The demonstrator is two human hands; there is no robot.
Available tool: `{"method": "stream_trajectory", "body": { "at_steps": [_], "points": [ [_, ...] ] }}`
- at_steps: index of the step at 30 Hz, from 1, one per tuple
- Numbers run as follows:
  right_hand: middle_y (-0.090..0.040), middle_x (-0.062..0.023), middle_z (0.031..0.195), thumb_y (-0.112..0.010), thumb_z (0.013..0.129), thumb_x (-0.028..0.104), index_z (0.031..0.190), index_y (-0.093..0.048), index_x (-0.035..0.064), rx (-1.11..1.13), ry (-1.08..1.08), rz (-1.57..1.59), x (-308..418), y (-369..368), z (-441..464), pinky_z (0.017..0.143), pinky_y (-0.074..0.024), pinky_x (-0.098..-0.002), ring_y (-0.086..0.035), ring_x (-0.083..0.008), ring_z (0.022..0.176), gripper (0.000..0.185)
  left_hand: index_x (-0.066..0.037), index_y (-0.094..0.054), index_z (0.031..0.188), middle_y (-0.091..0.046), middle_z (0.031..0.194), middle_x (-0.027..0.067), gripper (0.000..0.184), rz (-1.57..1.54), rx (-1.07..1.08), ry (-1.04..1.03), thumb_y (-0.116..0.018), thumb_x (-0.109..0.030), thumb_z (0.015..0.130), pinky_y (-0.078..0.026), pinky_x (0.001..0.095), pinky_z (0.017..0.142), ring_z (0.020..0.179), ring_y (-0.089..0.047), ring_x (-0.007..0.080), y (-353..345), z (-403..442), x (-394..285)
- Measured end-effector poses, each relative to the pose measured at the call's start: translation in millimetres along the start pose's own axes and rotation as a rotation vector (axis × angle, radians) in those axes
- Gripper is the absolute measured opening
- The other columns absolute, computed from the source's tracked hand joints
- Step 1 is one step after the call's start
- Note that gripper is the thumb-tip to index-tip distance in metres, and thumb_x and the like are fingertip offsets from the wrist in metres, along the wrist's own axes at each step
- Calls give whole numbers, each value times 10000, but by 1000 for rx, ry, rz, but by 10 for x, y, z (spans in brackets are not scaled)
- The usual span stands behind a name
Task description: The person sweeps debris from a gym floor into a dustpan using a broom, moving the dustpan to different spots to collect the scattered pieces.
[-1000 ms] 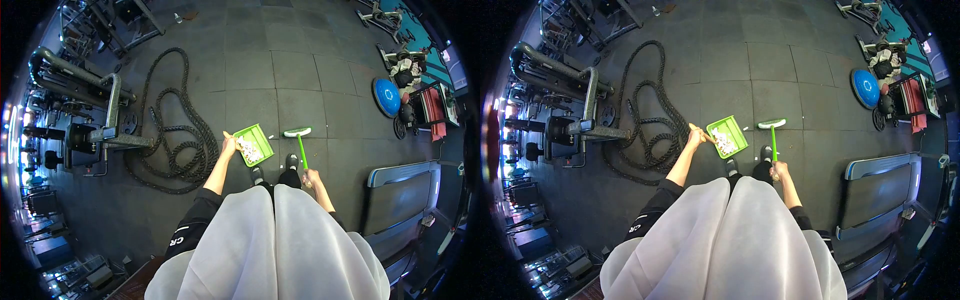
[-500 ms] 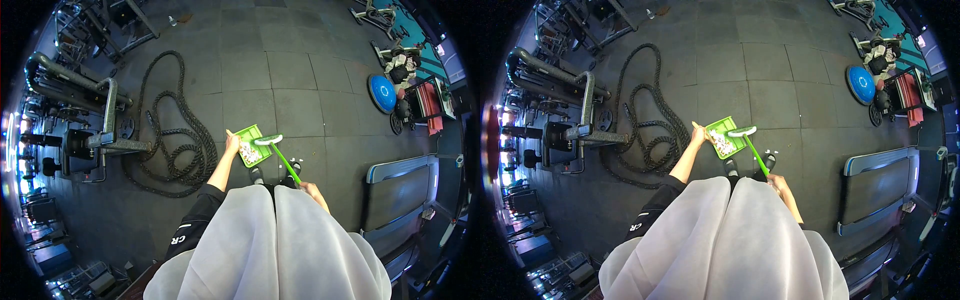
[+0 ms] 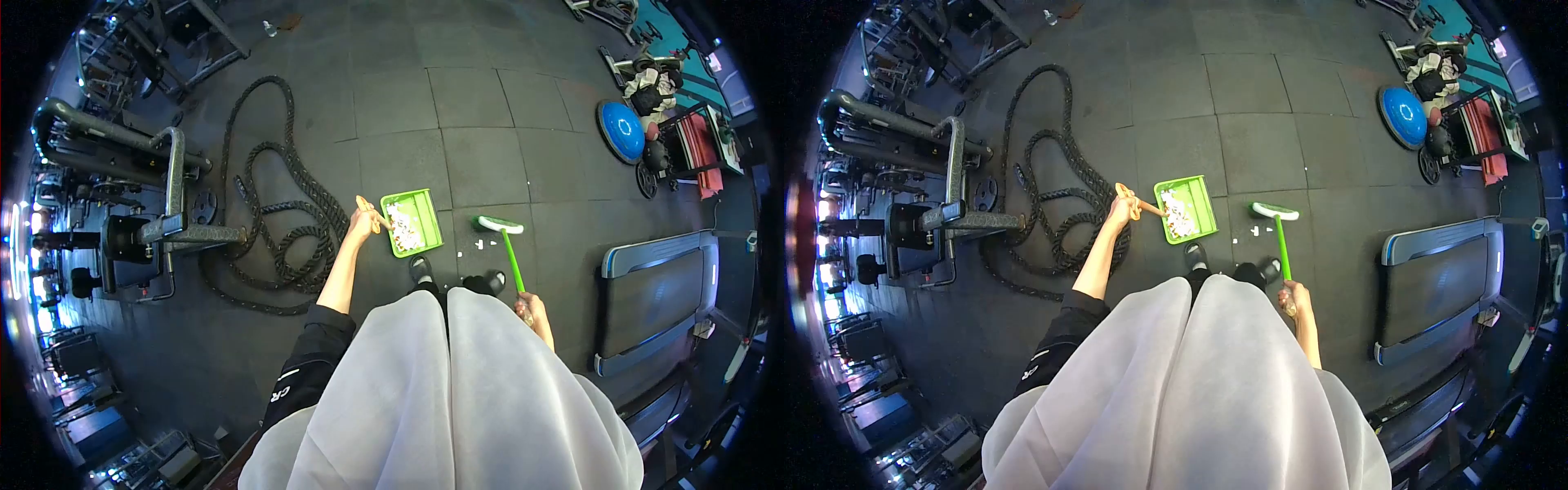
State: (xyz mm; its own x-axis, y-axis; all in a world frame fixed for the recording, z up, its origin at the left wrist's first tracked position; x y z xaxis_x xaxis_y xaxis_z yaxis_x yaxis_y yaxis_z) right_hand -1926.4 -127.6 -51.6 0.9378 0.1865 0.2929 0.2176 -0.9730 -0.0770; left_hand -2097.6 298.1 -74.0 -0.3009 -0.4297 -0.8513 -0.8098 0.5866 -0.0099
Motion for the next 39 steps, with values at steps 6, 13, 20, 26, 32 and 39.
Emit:
{"method": "stream_trajectory", "body": {
  "at_steps": [6, 13, 20, 26, 32, 39],
  "points": [
    [-341, 3, 474, -465, 679, 48, 714, -313, 62, 105, 4, 288, 175, 423, 129, 290, -289, -163, -316, -51, 329, 157, 11, -403, 807, -443, 603, 62, 281, 75, 61, -72, -407, -52, 533, -362, 250, 459, 511, -452, 154, -195, -29, -27],
    [-360, 7, 475, -409, 702, 45, 655, -325, 56, 62, 142, 388, 377, 778, 214, 290, -307, -130, -330, -30, 330, 97, -19, -369, 784, -416, 547, 49, 216, -36, 95, -30, -380, -33, 568, -353, 245, 425, 458, -437, 146, -598, -376, -117],
    [-374, -16, 486, -453, 694, 38, 682, -353, 32, 88, 211, 291, 871, 1259, 345, 307, -317, -175, -363, -71, 369, 101, -36, -358, 871, -421, 729, 93, 298, -148, 37, -18, -349, -9, 575, -464, 307, 591, 625, -472, 162, -792, -600, 100],
    [-368, -17, 488, -435, 719, 107, 689, -335, 54, 137, 262, 121, 1798, 1575, 874, 290, -318, -172, -350, -72, 350, 117, -70, -381, 801, -462, 641, 70, 257, -230, -86, -63, -360, -13, 551, -455, 294, 586, 549, -480, 140, -1040, -1176, 287],
    [-373, -29, 498, -374, 777, 158, 776, -309, 50, 190, 216, -27, 2611, 1664, 1552, 306, -346, -208, -369, -98, 364, 126, -50, -395, 858, -457, 679, 88, 256, -402, -436, -63, -359, -55, 604, -444, 307, 638, 476, -446, 135, -1597, -1881, 507],
    [-342, -21, 472, -333, 809, 231, 810, -289, 51, 51, -7, -428, 2629, 1820, 2151, 288, -330, -236, -331, -115, 335, 184, -61, -393, 867, -445, 759, 98, 206, -559, -525, -124, -366, -103, 666, -441, 349, 674, 670, -483, 170, -1801, -2432, 892]
  ]
}}
Point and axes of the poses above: each hand's wrist, its own z-axis towards the middle knuckle, its own y-axis out of the back of the hand, x = y × z, the point moved 3 cm from there along z, towards the middle knuckle
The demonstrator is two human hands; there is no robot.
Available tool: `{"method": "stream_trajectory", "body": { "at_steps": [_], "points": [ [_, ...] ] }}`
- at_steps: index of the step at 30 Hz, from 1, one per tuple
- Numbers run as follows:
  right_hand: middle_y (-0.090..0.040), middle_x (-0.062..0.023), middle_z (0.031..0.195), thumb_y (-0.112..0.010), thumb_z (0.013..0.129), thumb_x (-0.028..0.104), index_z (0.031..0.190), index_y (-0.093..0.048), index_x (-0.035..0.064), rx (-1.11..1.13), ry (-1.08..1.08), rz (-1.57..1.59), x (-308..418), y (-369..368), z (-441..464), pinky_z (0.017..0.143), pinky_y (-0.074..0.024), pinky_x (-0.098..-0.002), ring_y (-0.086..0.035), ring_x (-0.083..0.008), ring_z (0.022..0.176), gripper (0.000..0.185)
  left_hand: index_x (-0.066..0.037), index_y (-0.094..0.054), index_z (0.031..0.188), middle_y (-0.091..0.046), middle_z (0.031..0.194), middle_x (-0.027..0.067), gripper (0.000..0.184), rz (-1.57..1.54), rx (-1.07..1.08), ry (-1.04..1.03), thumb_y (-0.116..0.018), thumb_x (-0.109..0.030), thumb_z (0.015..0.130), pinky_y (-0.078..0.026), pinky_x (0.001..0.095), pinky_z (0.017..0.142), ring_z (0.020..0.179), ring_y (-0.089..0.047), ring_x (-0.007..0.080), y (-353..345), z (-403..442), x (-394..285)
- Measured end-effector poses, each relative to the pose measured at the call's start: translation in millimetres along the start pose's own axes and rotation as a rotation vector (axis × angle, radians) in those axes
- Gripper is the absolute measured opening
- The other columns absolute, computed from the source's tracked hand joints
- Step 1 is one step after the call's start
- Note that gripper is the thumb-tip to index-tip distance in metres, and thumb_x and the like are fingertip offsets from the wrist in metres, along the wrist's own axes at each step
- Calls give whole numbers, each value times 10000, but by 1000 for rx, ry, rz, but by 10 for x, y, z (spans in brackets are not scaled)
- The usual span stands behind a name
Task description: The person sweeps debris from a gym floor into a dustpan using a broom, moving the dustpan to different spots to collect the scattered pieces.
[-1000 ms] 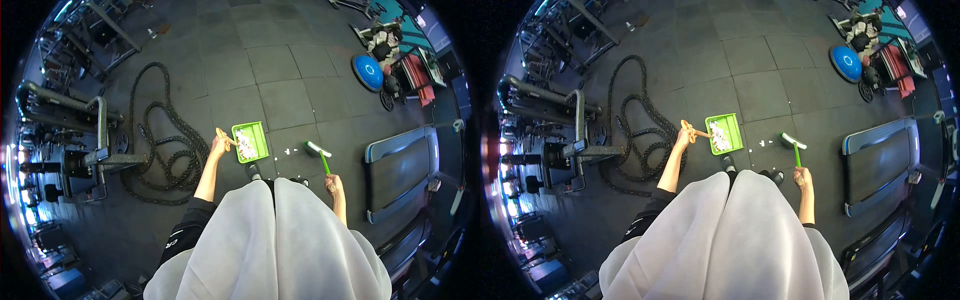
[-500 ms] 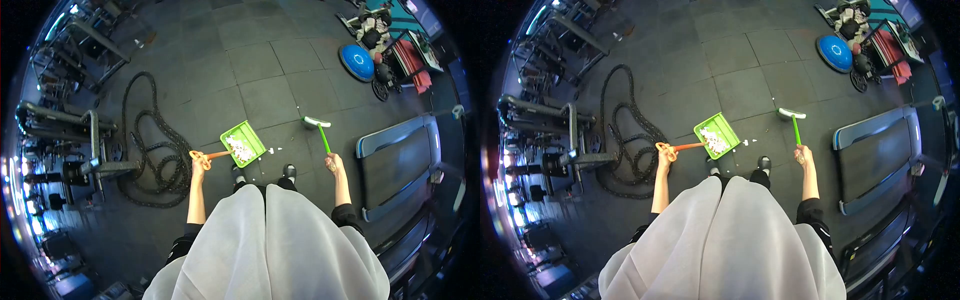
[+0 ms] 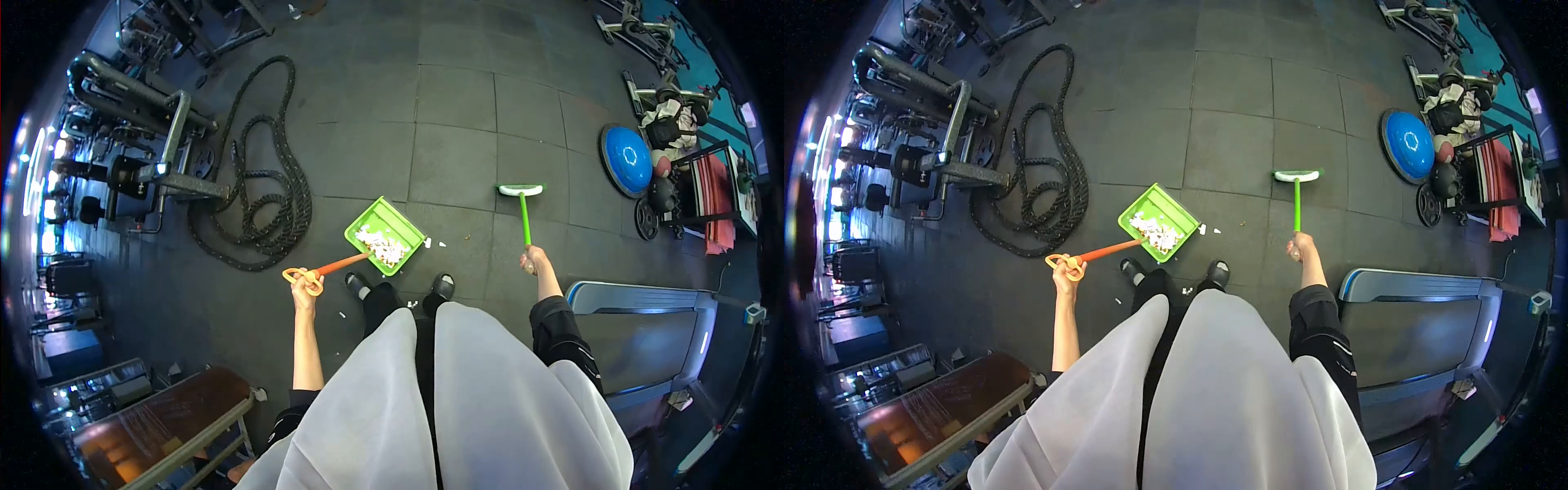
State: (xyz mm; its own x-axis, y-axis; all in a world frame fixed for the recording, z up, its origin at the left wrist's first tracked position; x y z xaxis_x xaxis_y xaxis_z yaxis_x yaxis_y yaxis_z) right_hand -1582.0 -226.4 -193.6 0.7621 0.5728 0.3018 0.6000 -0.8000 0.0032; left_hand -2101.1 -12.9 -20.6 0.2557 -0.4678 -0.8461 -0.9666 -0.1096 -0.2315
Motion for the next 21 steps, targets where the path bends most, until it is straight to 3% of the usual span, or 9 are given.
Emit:
{"method": "stream_trajectory", "body": {
  "at_steps": [4, 8, 12, 15, 18, 21],
  "points": [
    [-312, 2, 452, -326, 813, 232, 751, -279, 48, 181, -234, -49, -202, 95, -280, 279, -286, -207, -290, -82, 320, 199, -55, -379, 862, -439, 714, 97, 244, -78, -103, 34, -332, -65, 623, -438, 342, 642, 639, -483, 190, 149, -55, 139],
    [-356, -18, 509, -366, 803, 242, 811, -299, 69, 473, -415, 334, -167, 497, -580, 293, -302, -186, -317, -70, 346, 185, -32, -371, 832, -454, 701, 134, 175, 41, -136, -20, -323, -94, 675, -450, 359, 551, 588, -477, 231, 221, -56, 164],
    [-352, -18, 505, -396, 789, 244, 818, -312, 77, 447, -341, 271, -448, 650, -764, 295, -282, -179, -314, -68, 351, 189, -22, -373, 818, -457, 705, 137, 149, 62, -127, -28, -331, -112, 707, -450, 373, 536, 607, -490, 235, 421, -18, 265],
    [-344, -17, 499, -419, 770, 253, 816, -327, 94, 308, -166, 152, -679, 442, -848, 304, -275, -196, -297, -78, 346, 189, -6, -390, 817, -455, 676, 126, 188, 121, -177, -1, -334, -58, 645, -450, 334, 524, 548, -490, 215, 394, -130, 160],
    [-317, 5, 467, -326, 805, 295, 784, -339, 86, 282, -226, 12, -1032, 73, -718, 310, -282, -218, -290, -86, 347, 210, -2, -405, 811, -475, 624, 117, 244, 193, -180, -2, -331, -35, 581, -416, 267, 476, 498, -491, 191, 346, -161, 131],
    [-295, 27, 445, -272, 823, 313, 720, -351, 73, 224, -278, -56, -1329, -251, -573, 309, -273, -197, -281, -71, 342, 273, -3, -411, 824, -477, 619, 108, 267, 264, -103, -6, -343, -37, 568, -402, 262, 468, 504, -491, 177, 531, 55, 434]
  ]
}}
Point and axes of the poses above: each hand's wrist, its own z-axis towards the middle knuckle, its own y-axis out of the back of the hand, x = y × z, the point moved 3 cm from there along z, towards the middle knuckle
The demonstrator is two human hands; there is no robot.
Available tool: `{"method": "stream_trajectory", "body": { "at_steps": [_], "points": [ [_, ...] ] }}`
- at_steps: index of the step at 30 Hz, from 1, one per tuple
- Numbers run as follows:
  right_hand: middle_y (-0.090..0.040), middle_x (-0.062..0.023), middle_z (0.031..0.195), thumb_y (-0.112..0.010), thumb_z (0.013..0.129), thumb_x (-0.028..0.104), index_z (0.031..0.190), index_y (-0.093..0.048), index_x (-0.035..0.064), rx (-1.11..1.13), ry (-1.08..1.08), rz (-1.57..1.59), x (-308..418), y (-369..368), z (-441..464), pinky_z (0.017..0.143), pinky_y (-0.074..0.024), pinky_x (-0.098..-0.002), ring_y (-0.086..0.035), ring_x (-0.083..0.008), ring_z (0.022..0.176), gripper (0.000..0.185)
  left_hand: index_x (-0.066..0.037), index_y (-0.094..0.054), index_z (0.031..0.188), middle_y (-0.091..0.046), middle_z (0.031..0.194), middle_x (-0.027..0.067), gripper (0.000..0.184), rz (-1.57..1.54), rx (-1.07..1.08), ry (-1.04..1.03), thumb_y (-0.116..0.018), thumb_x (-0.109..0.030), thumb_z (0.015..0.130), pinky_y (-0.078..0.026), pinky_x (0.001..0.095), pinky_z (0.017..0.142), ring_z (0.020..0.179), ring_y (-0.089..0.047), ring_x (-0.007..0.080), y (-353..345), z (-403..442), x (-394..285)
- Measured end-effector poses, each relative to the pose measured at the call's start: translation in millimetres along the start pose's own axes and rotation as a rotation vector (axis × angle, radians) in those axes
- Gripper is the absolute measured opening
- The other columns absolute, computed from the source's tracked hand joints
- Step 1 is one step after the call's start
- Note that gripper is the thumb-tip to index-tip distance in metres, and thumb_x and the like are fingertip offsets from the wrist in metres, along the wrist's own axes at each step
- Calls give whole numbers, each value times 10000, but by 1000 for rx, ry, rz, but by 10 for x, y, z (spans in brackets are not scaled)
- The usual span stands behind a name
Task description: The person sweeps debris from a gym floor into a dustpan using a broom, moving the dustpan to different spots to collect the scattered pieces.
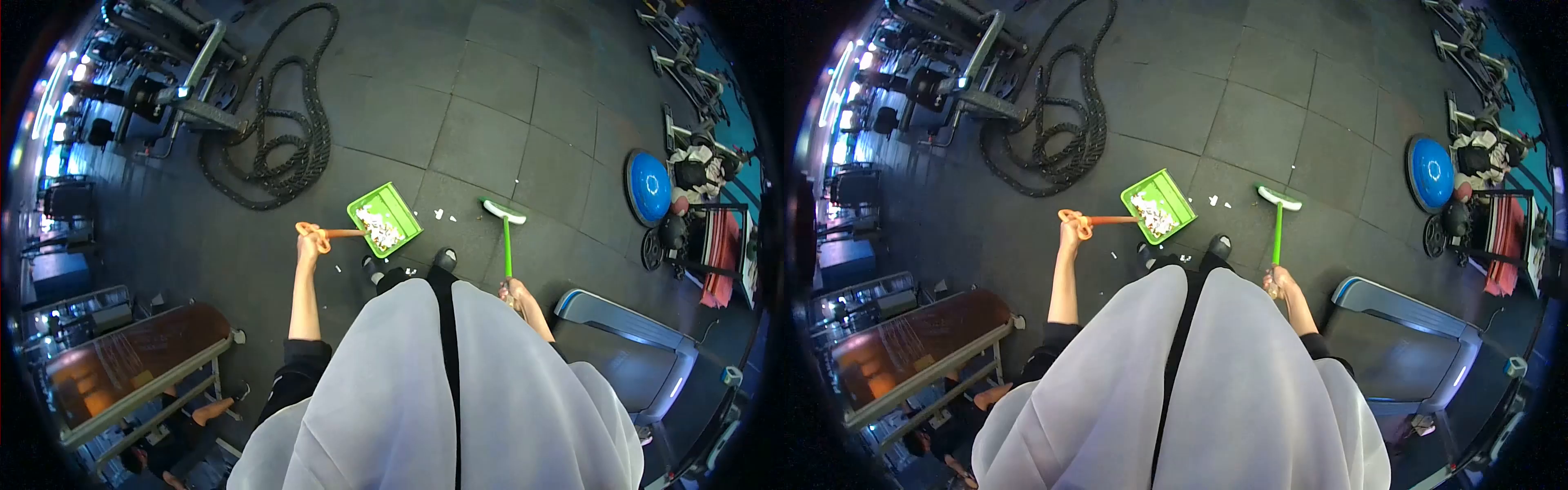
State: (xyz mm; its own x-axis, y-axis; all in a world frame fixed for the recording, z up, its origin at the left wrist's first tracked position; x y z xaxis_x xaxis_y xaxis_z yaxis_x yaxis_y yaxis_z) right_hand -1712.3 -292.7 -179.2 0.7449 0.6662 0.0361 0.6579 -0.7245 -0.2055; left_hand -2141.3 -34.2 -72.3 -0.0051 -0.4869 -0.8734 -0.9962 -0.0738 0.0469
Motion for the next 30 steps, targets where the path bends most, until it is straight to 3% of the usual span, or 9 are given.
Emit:
{"method": "stream_trajectory", "body": {
  "at_steps": [3, 4, 5, 11, 13, 19, 25, 27, 30],
  "points": [
    [-293, 32, 434, -283, 823, 313, 666, -362, 68, 167, -215, 140, -87, -26, 54, 287, -257, -168, -268, -59, 325, 302, -16, -438, 816, -480, 581, 91, 262, 85, 5, 28, -362, -43, 566, -384, 247, 461, 504, -489, 163, -72, 129, 109],
    [-293, 33, 422, -305, 817, 324, 629, -366, 66, 89, -31, -192, -142, -26, 38, 263, -246, -145, -257, -47, 299, 326, -15, -443, 810, -480, 579, 86, 258, 111, -10, 20, -366, -44, 566, -383, 249, 463, 505, -488, 160, -70, 169, 144],
    [-293, 33, 422, -305, 817, 324, 629, -366, 66, 88, -13, -202, -225, -8, 101, 263, -246, -145, -257, -47, 299, 326, -14, -448, 804, -480, 576, 82, 253, 129, -17, -4, -370, -45, 566, -383, 250, 465, 506, -487, 156, -55, 224, 273],
    [-309, 35, 430, -348, 806, 318, 655, -382, 46, 112, -56, -228, -170, 27, -40, 248, -221, -139, -256, -31, 282, 314, -7, -460, 795, -488, 590, 77, 249, 201, -1, -12, -385, -60, 564, -374, 242, 492, 521, -480, 148, 56, 430, 215],
    [-309, 40, 442, -368, 799, 314, 690, -382, 45, 238, -159, -78, -66, -22, -412, 252, -218, -141, -261, -27, 291, 291, 2, -463, 789, -494, 624, 74, 258, 212, 28, 20, -397, -77, 553, -371, 239, 521, 568, -482, 144, 120, 409, 163],
    [-305, 39, 454, -380, 793, 318, 737, -373, 59, 243, -225, 19, 56, 254, -692, 263, -231, -146, -275, -26, 310, 265, 0, -445, 814, -492, 685, 84, 285, 196, 19, 18, -382, -55, 541, -375, 242, 523, 582, -479, 153, 275, 388, 62],
    [-303, 38, 446, -330, 802, 262, 688, -356, 73, 142, -131, 89, 17, -65, -665, 273, -247, -157, -277, -38, 319, 222, 21, -462, 798, -511, 638, 115, 258, 341, 72, -6, -411, -70, 561, -402, 286, 502, 542, -520, 198, 117, 397, 60],
    [-312, 25, 437, -320, 804, 247, 671, -361, 56, -6, 67, -136, -37, -166, -308, 272, -251, -163, -281, -61, 310, 235, 19, -481, 770, -519, 612, 126, 234, 345, -62, -101, -424, -88, 570, -408, 290, 519, 568, -529, 210, 66, 585, 309],
    [-325, 10, 429, -301, 812, 229, 641, -365, 39, -95, 139, -211, -106, -215, 386, 262, -248, -177, -279, -83, 302, 263, 22, -491, 741, -526, 617, 140, 219, 409, -36, -101, -436, -105, 572, -413, 311, 545, 596, -535, 238, 45, 847, 392]
  ]
}}
Point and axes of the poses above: each hand's wrist, its own z-axis towards the middle knuckle, its own y-axis out of the back of the hand, x = y × z, the point moved 3 cm from there along z, towards the middle knuckle
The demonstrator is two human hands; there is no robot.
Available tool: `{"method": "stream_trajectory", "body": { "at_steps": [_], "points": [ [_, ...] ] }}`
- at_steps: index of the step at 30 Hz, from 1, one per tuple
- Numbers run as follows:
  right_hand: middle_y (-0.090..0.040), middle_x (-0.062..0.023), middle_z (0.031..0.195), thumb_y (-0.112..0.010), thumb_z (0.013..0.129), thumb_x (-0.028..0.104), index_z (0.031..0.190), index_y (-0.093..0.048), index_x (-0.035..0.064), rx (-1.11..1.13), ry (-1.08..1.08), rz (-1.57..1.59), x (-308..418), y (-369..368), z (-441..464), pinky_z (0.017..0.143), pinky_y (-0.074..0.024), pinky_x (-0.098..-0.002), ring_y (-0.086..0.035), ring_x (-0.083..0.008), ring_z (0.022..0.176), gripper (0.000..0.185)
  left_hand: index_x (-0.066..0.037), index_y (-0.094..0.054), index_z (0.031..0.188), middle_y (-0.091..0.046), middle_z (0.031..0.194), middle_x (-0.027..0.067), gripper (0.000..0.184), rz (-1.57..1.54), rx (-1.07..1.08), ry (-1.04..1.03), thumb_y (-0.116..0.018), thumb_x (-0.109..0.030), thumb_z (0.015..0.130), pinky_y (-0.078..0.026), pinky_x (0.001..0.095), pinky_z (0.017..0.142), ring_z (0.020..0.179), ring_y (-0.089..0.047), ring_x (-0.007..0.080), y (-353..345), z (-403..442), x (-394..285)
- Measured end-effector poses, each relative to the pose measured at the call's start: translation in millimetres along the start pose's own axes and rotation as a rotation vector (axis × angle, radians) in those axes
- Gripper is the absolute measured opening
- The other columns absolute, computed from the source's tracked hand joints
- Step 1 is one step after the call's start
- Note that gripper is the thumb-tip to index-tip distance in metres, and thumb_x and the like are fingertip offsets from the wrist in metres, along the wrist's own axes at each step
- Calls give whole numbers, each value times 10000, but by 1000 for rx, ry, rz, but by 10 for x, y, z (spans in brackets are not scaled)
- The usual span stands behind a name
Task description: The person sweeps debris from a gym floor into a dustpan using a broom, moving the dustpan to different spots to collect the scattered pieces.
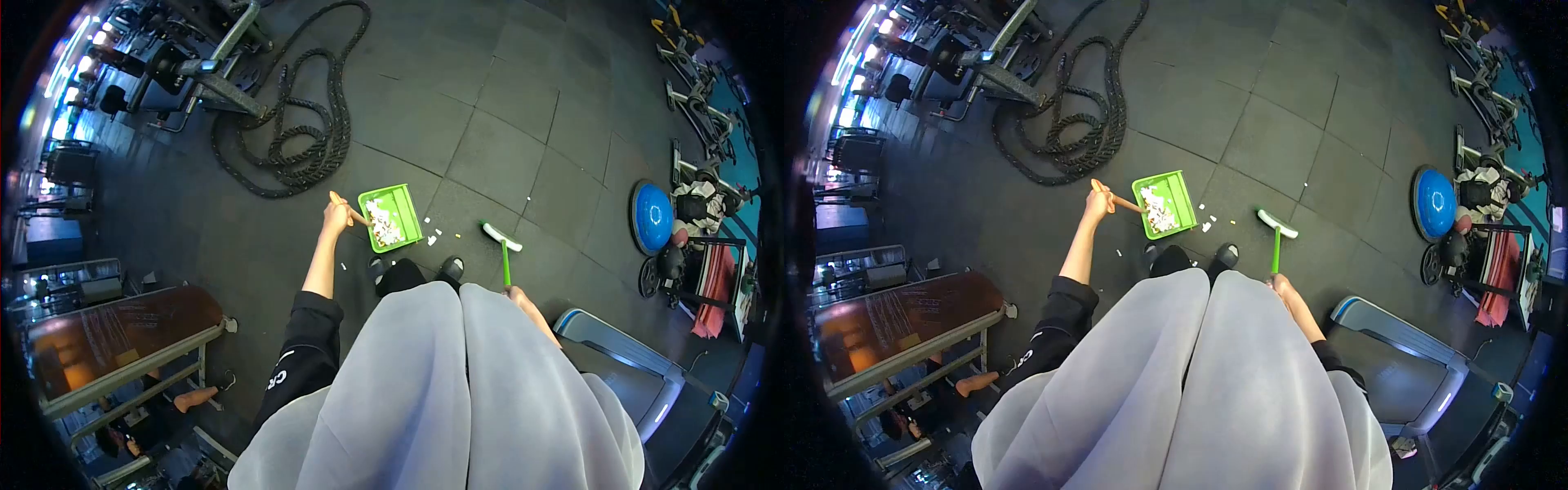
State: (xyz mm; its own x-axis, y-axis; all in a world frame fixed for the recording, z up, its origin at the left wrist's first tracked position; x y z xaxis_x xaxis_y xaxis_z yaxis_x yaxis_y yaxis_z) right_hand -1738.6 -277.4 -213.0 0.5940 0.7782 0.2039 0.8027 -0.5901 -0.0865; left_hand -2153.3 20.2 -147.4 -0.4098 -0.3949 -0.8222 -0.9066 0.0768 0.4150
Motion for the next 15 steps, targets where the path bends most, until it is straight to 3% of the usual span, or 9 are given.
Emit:
{"method": "stream_trajectory", "body": {
  "at_steps": [1, 3, 4, 7, 8, 9, 11, 15],
  "points": [
    [-325, 10, 429, -301, 812, 229, 641, -365, 39, 5, 5, 2, -95, -17, 343, 262, -248, -177, -279, -83, 302, 263, 23, -490, 747, -527, 614, 141, 223, 97, 38, -19, -438, -107, 573, -413, 311, 553, 619, -541, 235, -10, -105, -182],
    [-339, 16, 412, -329, 813, 250, 573, -379, 83, 106, -275, 136, -246, 62, 859, 293, -257, -240, -286, -111, 301, 297, 28, -485, 720, -528, 607, 146, 198, -89, 71, 24, -433, -99, 577, -419, 308, 535, 593, -543, 238, -65, 57, 59],
    [-334, 10, 420, -306, 820, 210, 611, -373, 49, 57, -286, 71, -79, -447, 2, 266, -251, -193, -278, -86, 291, 272, 35, -474, 678, -529, 601, 151, 166, -154, 93, 56, -410, -95, 598, -432, 315, 522, 570, -548, 247, -73, -120, -138],
    [-336, 17, 421, -311, 821, 215, 609, -375, 46, 228, -153, -180, -146, -766, -131, 267, -259, -188, -279, -77, 287, 278, 44, -470, 649, -528, 593, 163, 165, -229, 188, 124, -385, -95, 622, -442, 327, 520, 565, -553, 260, -31, -299, -377],
    [-336, 17, 421, -311, 821, 215, 609, -375, 46, 231, -148, -169, -184, -849, -181, 267, -259, -188, -279, -77, 287, 278, 54, -474, 655, -527, 596, 179, 188, -48, 161, 23, -378, -107, 634, -445, 334, 539, 595, -559, 263, -58, 87, 61],
    [-330, 25, 425, -313, 821, 225, 624, -376, 43, 285, -170, -120, -229, -942, -250, 266, -258, -184, -275, -68, 289, 275, 53, -484, 654, -527, 602, 194, 203, -85, 154, 28, -380, -120, 634, -444, 332, 549, 578, -551, 267, -34, 115, 100],
    [-324, 32, 429, -315, 821, 235, 639, -378, 41, 336, -185, -63, -287, -1060, -438, 264, -257, -179, -271, -59, 291, 273, 58, -360, 793, -464, 684, 183, 181, -139, 305, 53, -348, 6, 620, -467, 321, 402, 504, -548, 287, 74, 180, 101],
    [-302, 51, 451, -352, 807, 282, 727, -383, 48, 337, -290, 132, -515, -1071, -1072, 267, -241, -152, -262, -28, 308, 250, 52, -454, 731, -514, 640, 159, 169, -300, 201, 140, -411, -38, 595, -450, 307, 472, 537, -538, 232, 417, -152, -209]
  ]
}}
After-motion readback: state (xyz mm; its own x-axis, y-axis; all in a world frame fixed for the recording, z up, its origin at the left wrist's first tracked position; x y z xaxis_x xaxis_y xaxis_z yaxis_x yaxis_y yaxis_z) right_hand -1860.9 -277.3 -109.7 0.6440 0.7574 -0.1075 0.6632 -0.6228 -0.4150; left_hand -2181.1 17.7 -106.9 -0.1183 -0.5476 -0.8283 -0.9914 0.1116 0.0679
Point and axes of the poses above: each hand's wrist, its own z-axis towards the middle knuckle, its own y-axis out of the back of the hand, x = y × z, the point moved 3 cm from there along z, towards the middle knuckle
